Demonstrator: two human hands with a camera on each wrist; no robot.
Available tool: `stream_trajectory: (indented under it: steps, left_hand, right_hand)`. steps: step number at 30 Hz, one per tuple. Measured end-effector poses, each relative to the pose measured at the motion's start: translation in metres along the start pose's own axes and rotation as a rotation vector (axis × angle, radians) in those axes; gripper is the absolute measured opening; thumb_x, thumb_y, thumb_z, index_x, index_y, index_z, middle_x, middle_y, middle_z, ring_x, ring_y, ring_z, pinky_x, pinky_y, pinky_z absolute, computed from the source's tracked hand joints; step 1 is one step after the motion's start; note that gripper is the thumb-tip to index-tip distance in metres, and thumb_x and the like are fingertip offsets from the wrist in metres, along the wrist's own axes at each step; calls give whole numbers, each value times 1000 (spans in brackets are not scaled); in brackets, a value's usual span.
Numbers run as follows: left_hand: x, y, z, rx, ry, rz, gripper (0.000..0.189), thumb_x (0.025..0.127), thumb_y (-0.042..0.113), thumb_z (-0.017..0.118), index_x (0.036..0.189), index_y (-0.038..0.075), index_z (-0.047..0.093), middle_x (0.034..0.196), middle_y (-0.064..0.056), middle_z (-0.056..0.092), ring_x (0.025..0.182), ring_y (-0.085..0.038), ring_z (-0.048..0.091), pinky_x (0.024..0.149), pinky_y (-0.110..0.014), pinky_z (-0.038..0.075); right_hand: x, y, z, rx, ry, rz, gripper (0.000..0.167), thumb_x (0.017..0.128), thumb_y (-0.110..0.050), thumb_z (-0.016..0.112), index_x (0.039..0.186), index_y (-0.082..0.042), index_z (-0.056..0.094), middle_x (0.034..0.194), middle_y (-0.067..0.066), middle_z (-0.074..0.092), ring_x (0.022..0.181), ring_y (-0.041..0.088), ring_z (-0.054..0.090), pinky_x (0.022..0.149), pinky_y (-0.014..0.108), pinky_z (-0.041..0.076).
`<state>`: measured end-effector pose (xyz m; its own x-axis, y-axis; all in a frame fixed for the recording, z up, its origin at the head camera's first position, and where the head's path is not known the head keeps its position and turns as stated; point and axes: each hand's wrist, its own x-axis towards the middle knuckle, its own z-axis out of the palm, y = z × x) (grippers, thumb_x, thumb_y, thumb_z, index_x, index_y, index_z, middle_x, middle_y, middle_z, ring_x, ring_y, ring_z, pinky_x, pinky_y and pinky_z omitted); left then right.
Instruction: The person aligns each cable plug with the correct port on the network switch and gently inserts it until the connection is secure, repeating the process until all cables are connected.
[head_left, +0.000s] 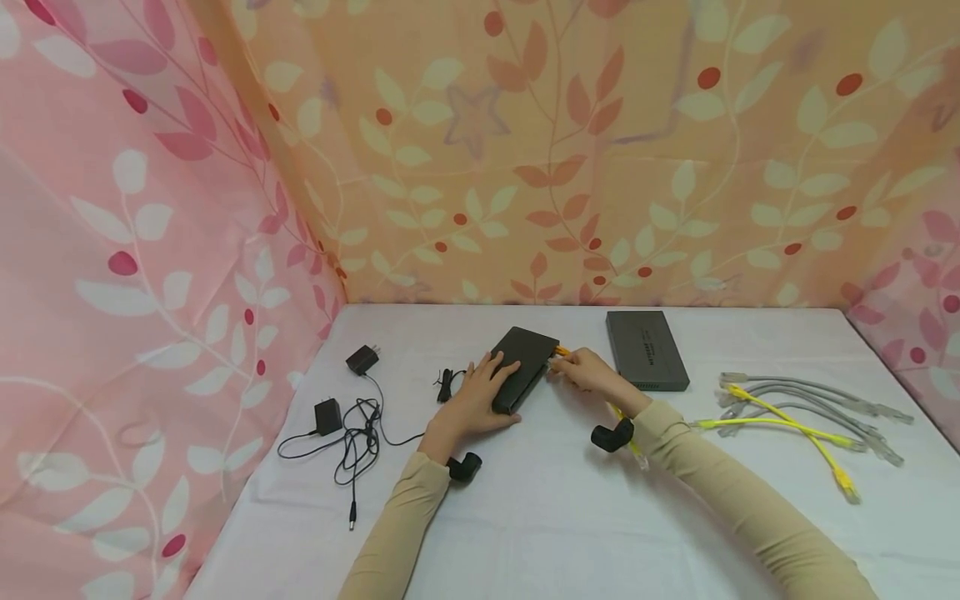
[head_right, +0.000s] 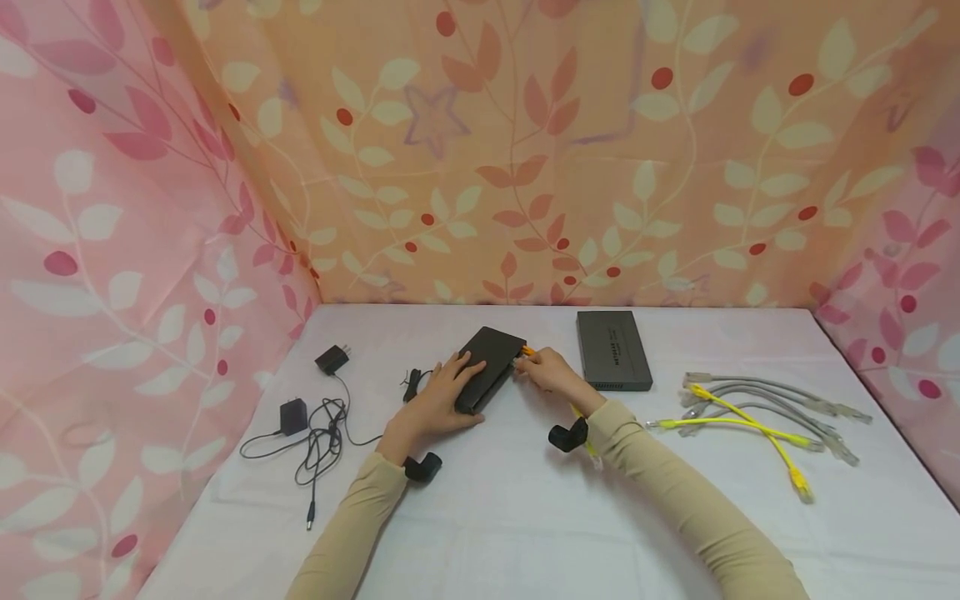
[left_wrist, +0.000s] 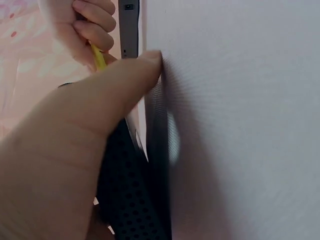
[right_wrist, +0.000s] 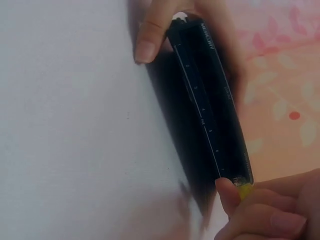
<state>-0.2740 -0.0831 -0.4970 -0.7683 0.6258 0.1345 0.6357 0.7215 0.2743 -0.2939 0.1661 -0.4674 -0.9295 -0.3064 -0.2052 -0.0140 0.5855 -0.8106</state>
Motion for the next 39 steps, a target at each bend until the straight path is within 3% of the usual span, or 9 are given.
stream_trajectory:
  steps: [7, 16, 21, 26, 33, 39]
  left_hand:
    - [1, -4, 0, -18, 0, 22, 86, 78, 41, 69, 148, 20, 24, 152, -18, 18, 140, -38, 13, 109, -58, 16]
    - [-3, -11, 2, -50, 4, 47, 85, 79, 47, 67, 148, 24, 23, 154, -12, 14, 142, -34, 8, 112, -52, 14]
    - [-1, -8, 3, -30, 29, 1, 89, 76, 56, 67, 148, 25, 24, 153, -13, 18, 141, -35, 13, 110, -54, 17]
    - [3, -2, 7, 36, 94, -49, 87, 74, 56, 68, 145, 24, 29, 149, -15, 28, 137, -39, 24, 106, -59, 22]
    - [9, 1, 6, 120, 156, -40, 77, 78, 44, 68, 143, 22, 33, 142, -17, 38, 130, -42, 36, 101, -57, 33]
    - [11, 2, 1, 139, 129, -32, 84, 72, 20, 70, 146, 19, 29, 141, -21, 39, 128, -44, 38, 98, -57, 37]
  right_hand:
    - [-1, -3, -3, 51, -15, 18, 40, 98, -27, 44, 105, 5, 68, 42, -6, 32, 37, 7, 25, 39, 22, 26]
    - [-1, -1, 1, 48, -15, 34, 39, 99, -24, 41, 109, 5, 65, 47, -5, 33, 39, 8, 26, 40, 22, 27]
    - [-1, -6, 2, 81, -6, 42, 41, 99, -24, 40, 108, 7, 65, 49, -5, 34, 40, 7, 27, 40, 22, 27]
    - [0, -13, 1, 91, -25, 28, 41, 99, -23, 41, 107, 9, 64, 45, -6, 33, 38, 7, 26, 40, 21, 26]
    - [1, -18, -1, 77, -18, 18, 41, 99, -22, 40, 105, 11, 64, 45, -6, 34, 38, 7, 27, 40, 21, 27]
    - [5, -19, -1, 104, -35, 23, 42, 100, -23, 38, 108, 11, 61, 47, -5, 32, 40, 7, 27, 40, 21, 26]
